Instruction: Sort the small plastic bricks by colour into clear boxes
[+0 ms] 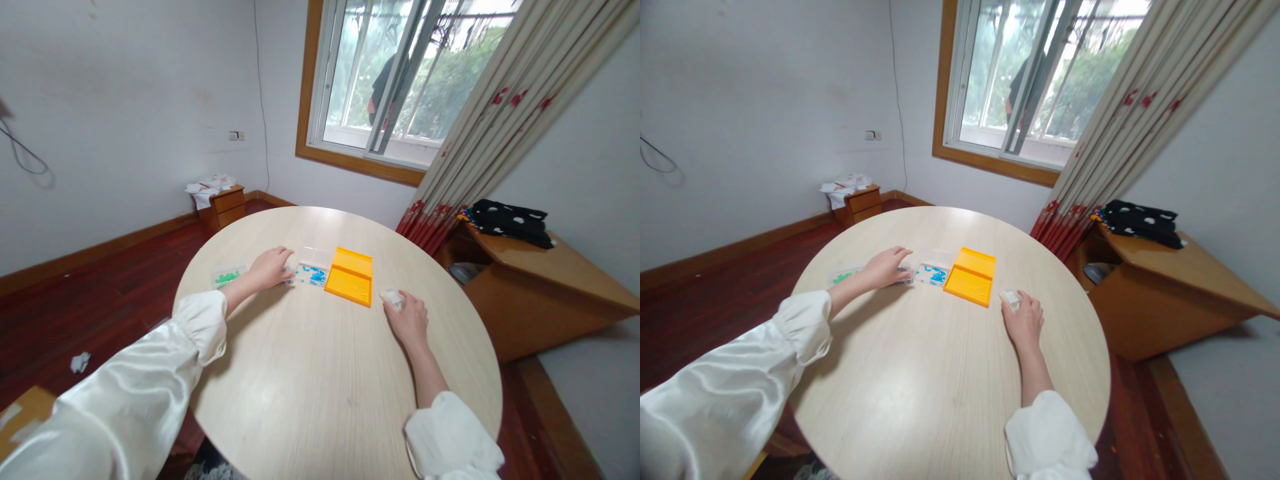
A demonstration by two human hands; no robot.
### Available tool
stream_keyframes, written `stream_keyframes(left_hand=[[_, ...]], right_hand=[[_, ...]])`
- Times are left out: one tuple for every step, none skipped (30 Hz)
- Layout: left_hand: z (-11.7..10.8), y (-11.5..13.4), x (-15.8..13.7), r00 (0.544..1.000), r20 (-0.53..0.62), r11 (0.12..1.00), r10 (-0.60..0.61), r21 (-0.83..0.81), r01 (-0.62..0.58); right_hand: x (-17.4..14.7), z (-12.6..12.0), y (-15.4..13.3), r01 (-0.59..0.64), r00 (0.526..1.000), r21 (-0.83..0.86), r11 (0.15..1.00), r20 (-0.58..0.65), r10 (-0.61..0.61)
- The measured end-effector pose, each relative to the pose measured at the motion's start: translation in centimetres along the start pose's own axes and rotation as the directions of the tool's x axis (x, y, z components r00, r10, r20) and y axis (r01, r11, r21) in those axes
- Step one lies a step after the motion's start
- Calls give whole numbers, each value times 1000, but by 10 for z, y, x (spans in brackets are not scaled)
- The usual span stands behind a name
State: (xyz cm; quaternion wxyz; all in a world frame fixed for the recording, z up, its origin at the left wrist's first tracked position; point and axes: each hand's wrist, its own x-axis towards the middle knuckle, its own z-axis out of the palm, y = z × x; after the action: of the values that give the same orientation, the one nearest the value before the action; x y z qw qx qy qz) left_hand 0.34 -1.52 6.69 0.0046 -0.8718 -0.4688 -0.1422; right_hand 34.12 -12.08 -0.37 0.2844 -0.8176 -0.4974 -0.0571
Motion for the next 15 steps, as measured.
stream_keyframes(left_hand=[[1,3,10,998,-24,998,56,-33,-57],[3,6,19,995,-34,994,92,-58,-94],[6,9,28,993,-24,990,114,-81,-116],[9,12,35,992,14,987,129,-100,-127],[11,15,40,988,60,984,141,-114,-134],[13,19,44,983,88,981,163,-123,-152],[15,21,45,979,95,978,179,-129,-166],[16,24,44,977,88,974,193,-134,-181],[16,26,41,976,71,971,207,-136,-196],[16,28,37,975,53,969,215,-135,-206],[17,29,32,974,40,968,221,-130,-214],[18,29,26,973,37,968,226,-118,-221],[20,30,20,970,40,967,239,-103,-234],[22,30,14,967,44,965,251,-84,-247],[25,30,9,963,50,963,264,-62,-261]], right_hand=[[0,0,-1,-2,1000,0,1000,3,2],[0,-1,-1,-5,1000,1,1000,7,5],[-1,-1,-1,-9,1000,2,1000,10,9],[-1,-2,-1,-12,1000,4,1000,11,12],[-1,-2,-1,-14,1000,5,1000,10,14],[-1,-2,-1,-14,1000,7,1000,7,14],[-1,-2,-1,-13,1000,9,1000,4,13],[-1,-1,0,-11,1000,12,1000,2,11],[-1,-1,0,-9,1000,14,1000,0,9],[-1,0,0,-7,1000,14,1000,-1,7],[-1,0,0,-6,1000,13,1000,-1,6],[-1,1,0,-6,1000,9,1000,0,6],[0,1,0,-7,1000,3,1000,0,7],[0,2,-1,-7,1000,-3,1000,0,7],[0,2,-1,-8,1000,-8,1000,-3,8]])
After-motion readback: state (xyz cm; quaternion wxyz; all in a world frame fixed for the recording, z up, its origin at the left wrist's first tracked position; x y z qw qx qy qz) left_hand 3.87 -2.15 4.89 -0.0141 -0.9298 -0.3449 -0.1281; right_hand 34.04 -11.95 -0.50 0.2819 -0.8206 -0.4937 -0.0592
